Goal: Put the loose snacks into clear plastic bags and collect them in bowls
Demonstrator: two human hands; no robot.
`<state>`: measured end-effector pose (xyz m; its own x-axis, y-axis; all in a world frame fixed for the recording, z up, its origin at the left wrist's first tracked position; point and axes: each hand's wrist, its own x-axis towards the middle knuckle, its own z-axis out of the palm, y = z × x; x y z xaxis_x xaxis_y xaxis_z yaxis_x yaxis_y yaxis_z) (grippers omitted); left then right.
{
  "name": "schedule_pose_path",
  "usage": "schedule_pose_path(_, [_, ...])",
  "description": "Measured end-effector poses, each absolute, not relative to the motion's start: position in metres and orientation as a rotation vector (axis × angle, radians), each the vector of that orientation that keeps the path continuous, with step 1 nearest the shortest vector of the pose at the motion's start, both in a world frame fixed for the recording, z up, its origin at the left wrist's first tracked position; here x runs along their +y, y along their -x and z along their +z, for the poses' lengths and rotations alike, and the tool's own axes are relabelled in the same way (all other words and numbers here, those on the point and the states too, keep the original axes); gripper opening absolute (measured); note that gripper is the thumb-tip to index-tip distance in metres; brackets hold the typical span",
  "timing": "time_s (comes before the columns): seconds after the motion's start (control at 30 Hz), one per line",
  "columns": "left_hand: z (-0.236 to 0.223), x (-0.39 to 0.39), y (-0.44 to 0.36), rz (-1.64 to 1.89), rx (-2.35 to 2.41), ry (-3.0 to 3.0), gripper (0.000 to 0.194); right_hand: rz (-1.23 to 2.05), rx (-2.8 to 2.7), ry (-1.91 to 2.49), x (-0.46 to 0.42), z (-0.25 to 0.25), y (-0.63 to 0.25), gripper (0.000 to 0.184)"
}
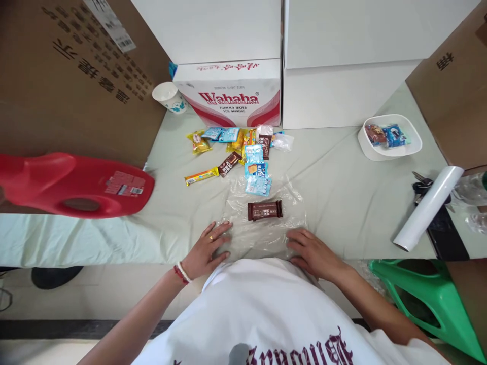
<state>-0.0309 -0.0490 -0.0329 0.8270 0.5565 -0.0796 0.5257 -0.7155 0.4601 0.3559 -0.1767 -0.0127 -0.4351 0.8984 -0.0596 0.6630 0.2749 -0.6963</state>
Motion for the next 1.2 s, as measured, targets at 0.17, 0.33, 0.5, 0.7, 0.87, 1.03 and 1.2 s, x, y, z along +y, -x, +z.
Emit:
schedule_pose_path(0.17, [-0.025, -0.028, 0.023, 0.246, 0.920, -2.283, 0.024, 1.005, -1.992, 1.497, -0.171, -0.012, -0.354, 0.028])
schedule_pose_path(0.33, [-0.006, 0.011, 0.001, 0.365, 1.103, -2.074, 0.027, 1.061, -1.777, 1.651, -0.127, 0.021, -0.370, 0.027])
schedule_pose_path(0.5, [-0.014, 0.049, -0.028, 0.425, 1.221, -2.043, 0.022, 1.074, -1.744, 1.915, -0.080, 0.015, -0.390, 0.026])
schedule_pose_path(0.7, [-0.034, 0.053, -0.046, 0.395, 1.282, -2.079, 0.016, 0.647, -2.095, 2.080, -0.040, 0.018, -0.380, 0.030])
schedule_pose_path(0.87, [-0.038, 0.045, -0.045, 0.559, 1.315, -1.999, 0.017, 0.436, -2.518, 1.631, 0.002, 0.025, -0.352, 0.067])
schedule_pose_path(1.03, [-0.038, 0.044, -0.043, 0.714, 1.271, -1.952, 0.017, 0.648, -2.758, 1.315, 0.050, 0.016, -0.338, 0.028])
schedule_pose_path(1.2, [-0.038, 0.041, -0.040, 0.814, 1.255, -1.908, 0.015, 0.916, -2.751, 1.235, 0.085, 0.031, -0.323, 0.019])
